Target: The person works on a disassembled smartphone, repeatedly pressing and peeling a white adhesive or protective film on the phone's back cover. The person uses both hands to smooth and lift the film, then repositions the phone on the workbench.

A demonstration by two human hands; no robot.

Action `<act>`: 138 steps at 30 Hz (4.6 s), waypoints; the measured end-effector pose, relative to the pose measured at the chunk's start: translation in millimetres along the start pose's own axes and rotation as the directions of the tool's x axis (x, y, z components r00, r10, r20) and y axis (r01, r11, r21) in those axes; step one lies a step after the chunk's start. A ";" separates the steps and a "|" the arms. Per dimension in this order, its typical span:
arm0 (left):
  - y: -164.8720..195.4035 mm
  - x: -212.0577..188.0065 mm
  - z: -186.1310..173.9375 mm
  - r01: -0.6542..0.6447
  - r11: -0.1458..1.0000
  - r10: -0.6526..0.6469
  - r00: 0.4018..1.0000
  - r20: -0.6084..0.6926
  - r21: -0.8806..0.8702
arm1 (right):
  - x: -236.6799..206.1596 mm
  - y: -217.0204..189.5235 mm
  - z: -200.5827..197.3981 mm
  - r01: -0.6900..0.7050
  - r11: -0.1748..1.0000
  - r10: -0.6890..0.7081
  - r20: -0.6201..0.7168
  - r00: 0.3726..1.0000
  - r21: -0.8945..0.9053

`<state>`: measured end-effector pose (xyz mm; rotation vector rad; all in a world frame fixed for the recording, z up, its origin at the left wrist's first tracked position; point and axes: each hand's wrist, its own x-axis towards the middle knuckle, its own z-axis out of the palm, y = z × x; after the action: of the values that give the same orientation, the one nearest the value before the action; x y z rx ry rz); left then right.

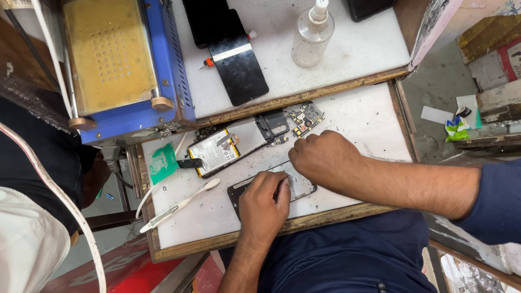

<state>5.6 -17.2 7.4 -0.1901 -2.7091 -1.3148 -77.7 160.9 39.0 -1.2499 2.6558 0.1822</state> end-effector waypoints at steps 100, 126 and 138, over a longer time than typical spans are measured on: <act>-6.2 22.3 9.3 -0.110 0.992 0.108 0.994 0.036 0.055 | -43.4 15.3 32.8 0.178 0.959 -0.057 -0.463 0.885 0.222; 8.8 23.7 -28.1 -0.091 0.942 0.028 0.981 0.194 0.322 | -51.0 -40.4 30.2 -0.315 0.839 0.494 -0.375 0.785 0.444; 36.2 29.4 -35.2 -0.143 0.987 0.148 0.987 -0.062 0.069 | -46.1 -16.7 6.2 -0.209 0.616 0.628 -0.314 0.712 0.759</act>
<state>-15.3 -21.0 61.8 -0.3246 -2.6214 -1.1706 -35.4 186.0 43.3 -0.3882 2.9594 -1.1931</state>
